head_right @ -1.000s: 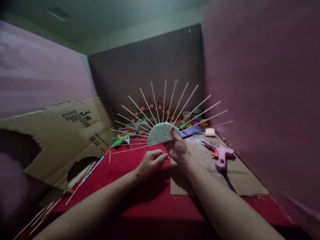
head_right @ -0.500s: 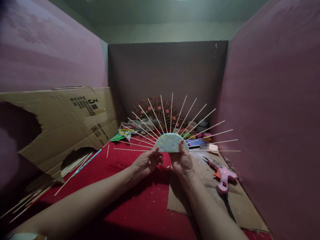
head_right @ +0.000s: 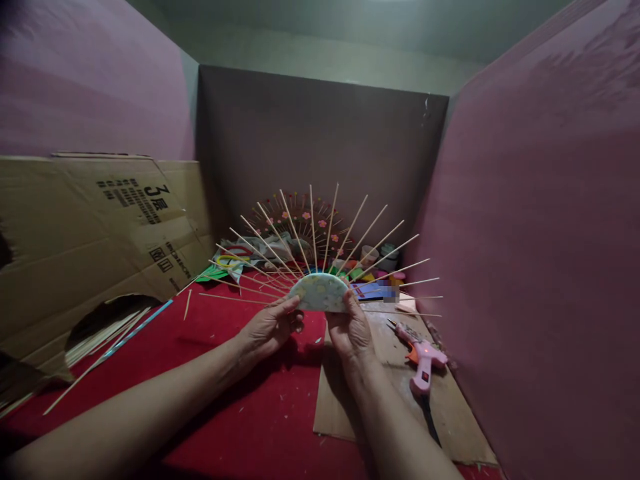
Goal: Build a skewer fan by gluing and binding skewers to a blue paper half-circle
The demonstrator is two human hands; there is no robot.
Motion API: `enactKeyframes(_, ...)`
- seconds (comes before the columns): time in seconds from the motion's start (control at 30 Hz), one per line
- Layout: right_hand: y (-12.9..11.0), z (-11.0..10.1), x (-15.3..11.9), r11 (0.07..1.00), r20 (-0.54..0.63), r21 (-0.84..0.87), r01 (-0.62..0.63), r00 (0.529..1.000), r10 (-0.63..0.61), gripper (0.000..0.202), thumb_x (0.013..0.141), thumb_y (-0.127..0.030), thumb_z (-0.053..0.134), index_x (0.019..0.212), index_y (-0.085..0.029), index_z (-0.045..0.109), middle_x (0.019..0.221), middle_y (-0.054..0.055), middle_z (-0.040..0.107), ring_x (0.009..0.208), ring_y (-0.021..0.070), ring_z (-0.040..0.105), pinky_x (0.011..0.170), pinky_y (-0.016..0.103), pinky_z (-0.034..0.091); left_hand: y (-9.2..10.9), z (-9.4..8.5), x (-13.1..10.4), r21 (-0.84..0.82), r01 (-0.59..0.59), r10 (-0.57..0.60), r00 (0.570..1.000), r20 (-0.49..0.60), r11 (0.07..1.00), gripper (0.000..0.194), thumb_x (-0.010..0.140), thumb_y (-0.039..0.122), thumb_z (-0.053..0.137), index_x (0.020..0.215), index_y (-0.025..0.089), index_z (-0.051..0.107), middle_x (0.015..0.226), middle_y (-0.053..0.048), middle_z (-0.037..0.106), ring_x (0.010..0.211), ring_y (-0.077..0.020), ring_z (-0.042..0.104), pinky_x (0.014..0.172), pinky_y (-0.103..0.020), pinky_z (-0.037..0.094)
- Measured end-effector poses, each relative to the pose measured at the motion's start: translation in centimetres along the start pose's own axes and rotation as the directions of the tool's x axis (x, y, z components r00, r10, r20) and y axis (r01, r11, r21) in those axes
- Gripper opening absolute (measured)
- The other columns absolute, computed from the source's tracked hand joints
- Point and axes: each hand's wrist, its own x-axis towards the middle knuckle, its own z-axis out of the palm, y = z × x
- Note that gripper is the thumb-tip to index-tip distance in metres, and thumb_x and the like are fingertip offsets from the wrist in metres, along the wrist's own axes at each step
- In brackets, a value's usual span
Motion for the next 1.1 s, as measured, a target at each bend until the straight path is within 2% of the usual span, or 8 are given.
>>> enactKeyframes(0.33, 0.0, 0.2, -0.2, 0.998, 0.036, 0.060, -0.032, 0.999, 0.030, 0.018, 0.079, -0.021, 0.065, 0.097, -0.022, 0.068, 0.089, -0.001, 0.073, 0.084, 0.0124, 0.067, 0.081, 0.027, 0.053, -0.2, 0.1, -0.1, 0.013, -0.021, 0.021, 0.999, 0.033, 1.000, 0.028, 0.060, 0.022, 0.081, 0.077, 0.008, 0.064, 0.064, -0.003, 0.062, 0.050, -0.0100, 0.055, 0.047, -0.023, 0.042)
enactKeyframes(0.53, 0.1, 0.3, -0.5, 0.997, 0.054, 0.055, -0.061, 0.997, 0.058, 0.024, 0.072, -0.024, 0.073, 0.095, -0.021, 0.068, 0.093, 0.000, 0.073, 0.086, 0.0132, 0.066, 0.082, 0.027, 0.053, -0.1, 0.2, -0.1, -0.019, -0.013, 0.014, 1.000, 0.007, 1.000, 0.032, 0.060, 0.022, 0.082, 0.082, 0.009, 0.064, 0.071, -0.003, 0.064, 0.053, -0.0093, 0.056, 0.050, -0.023, 0.045)
enactKeyframes(0.63, 0.5, 0.3, -0.8, 0.997, 0.084, 0.011, -0.071, 0.994, 0.070, 0.029, 0.064, -0.026, 0.079, 0.090, -0.018, 0.069, 0.091, 0.002, 0.073, 0.085, 0.0146, 0.067, 0.083, 0.027, 0.053, -0.1, 0.2, 0.0, -0.029, 0.008, -0.008, 1.000, 0.000, 1.000, 0.037, 0.059, 0.022, 0.083, 0.087, 0.009, 0.064, 0.074, -0.003, 0.065, 0.053, -0.0083, 0.055, 0.050, -0.022, 0.045)
enactKeyframes(0.73, 1.1, 0.4, -1.0, 0.996, 0.116, -0.071, -0.058, 0.991, 0.066, 0.031, 0.060, -0.020, 0.080, 0.089, -0.017, 0.069, 0.090, 0.003, 0.073, 0.084, 0.0155, 0.067, 0.084, 0.028, 0.053, -0.1, 0.2, 0.0, -0.024, 0.023, -0.023, 1.000, 0.006, 0.999, 0.040, 0.057, 0.025, 0.084, 0.087, 0.009, 0.063, 0.074, -0.003, 0.065, 0.053, -0.0085, 0.055, 0.052, -0.022, 0.046)
enactKeyframes(0.87, 1.7, 0.4, -1.1, 0.990, 0.129, -0.140, -0.033, 0.990, 0.052, 0.030, 0.063, -0.017, 0.077, 0.091, -0.016, 0.068, 0.089, 0.003, 0.073, 0.082, 0.0163, 0.067, 0.082, 0.028, 0.054, -0.2, 0.1, -0.1, 0.004, 0.038, -0.039, 0.999, 0.026, 0.999, 0.042, 0.056, 0.030, 0.084, 0.087, 0.010, 0.063, 0.071, -0.002, 0.064, 0.054, -0.0092, 0.055, 0.052, -0.022, 0.045)
enactKeyframes(1.0, 1.8, 0.2, -0.8, 0.988, 0.129, -0.149, -0.038, 0.990, 0.058, 0.025, 0.066, -0.019, 0.075, 0.089, -0.015, 0.068, 0.085, 0.002, 0.073, 0.079, 0.0145, 0.067, 0.079, 0.026, 0.055, -0.4, 0.1, -0.3, 0.066, 0.064, -0.068, 0.996, 0.056, 0.996, 0.039, 0.058, 0.032, 0.083, 0.084, 0.011, 0.063, 0.066, -0.001, 0.061, 0.054, -0.0092, 0.055, 0.052, -0.022, 0.045)
enactKeyframes(1.1, 1.7, -0.2, -0.6, 0.982, 0.109, -0.186, -0.044, 0.992, 0.065, 0.023, 0.067, -0.024, 0.075, 0.086, -0.014, 0.067, 0.080, 0.003, 0.073, 0.072, 0.0150, 0.067, 0.078, 0.029, 0.055, -0.8, 0.0, -0.4, 0.148, 0.077, -0.093, 0.990, 0.107, 0.986, 0.036, 0.060, 0.031, 0.081, 0.084, 0.010, 0.064, 0.070, -0.002, 0.062, 0.056, -0.0098, 0.056, 0.051, -0.022, 0.045)
